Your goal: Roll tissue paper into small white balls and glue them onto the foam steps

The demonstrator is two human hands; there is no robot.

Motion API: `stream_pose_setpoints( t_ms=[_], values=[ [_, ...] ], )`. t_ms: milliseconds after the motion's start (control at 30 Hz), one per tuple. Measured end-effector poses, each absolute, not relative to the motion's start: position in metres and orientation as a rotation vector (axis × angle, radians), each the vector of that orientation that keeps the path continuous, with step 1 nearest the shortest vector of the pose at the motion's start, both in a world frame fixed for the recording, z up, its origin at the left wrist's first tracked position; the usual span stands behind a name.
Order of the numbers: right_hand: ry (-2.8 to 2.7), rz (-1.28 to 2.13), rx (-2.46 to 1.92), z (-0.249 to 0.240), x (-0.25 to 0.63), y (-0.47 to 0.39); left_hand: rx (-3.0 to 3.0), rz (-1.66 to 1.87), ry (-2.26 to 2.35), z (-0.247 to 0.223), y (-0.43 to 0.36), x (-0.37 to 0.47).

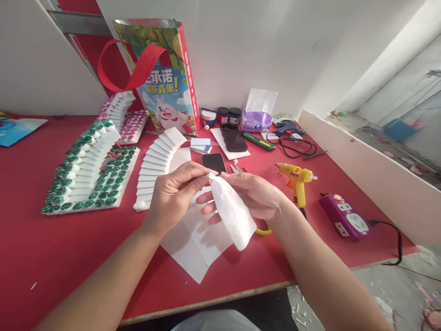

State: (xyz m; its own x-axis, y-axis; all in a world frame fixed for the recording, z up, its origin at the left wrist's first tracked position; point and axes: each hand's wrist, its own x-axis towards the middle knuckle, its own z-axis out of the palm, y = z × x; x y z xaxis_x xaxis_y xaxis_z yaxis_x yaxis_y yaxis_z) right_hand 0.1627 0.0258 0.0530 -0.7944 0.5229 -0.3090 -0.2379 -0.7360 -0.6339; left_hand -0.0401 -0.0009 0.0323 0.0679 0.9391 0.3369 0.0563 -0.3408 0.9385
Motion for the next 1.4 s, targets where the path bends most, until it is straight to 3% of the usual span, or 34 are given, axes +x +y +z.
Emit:
stream_pose_setpoints(
  t_ms=[200, 467, 633, 900, 1200, 1400],
  values=[
    [-0.815, 2.336, -0.704, 0.054, 0.156, 0.015, 1.632, 1.389, 1.107, 0.036, -0.001, -0.04],
    [-1.51, 1.701, -1.058, 0.061, 0.154, 0.009, 1.657, 1.406, 1.16, 0.032, -0.002, -0.036],
    [-1.623, 1.598, -1.042, 0.058, 0.151, 0.008, 1.64, 1.38, 1.163, 0.031, -0.002, -0.036],
    [-1.774, 0.513, -1.109, 0.037, 0.131, -0.002, 1.665, 1.524, 1.263, 0.031, -0.011, -0.02],
    [-1.66, 0.773, -1.059, 0.045, 0.132, -0.007, 2.055, 1.777, 1.266, 0.022, -0.014, -0.015],
    [-1.769, 0.685, -0.993, 0.044, 0.139, -0.003, 1.748, 1.505, 1.178, 0.029, -0.011, -0.021]
  ],
)
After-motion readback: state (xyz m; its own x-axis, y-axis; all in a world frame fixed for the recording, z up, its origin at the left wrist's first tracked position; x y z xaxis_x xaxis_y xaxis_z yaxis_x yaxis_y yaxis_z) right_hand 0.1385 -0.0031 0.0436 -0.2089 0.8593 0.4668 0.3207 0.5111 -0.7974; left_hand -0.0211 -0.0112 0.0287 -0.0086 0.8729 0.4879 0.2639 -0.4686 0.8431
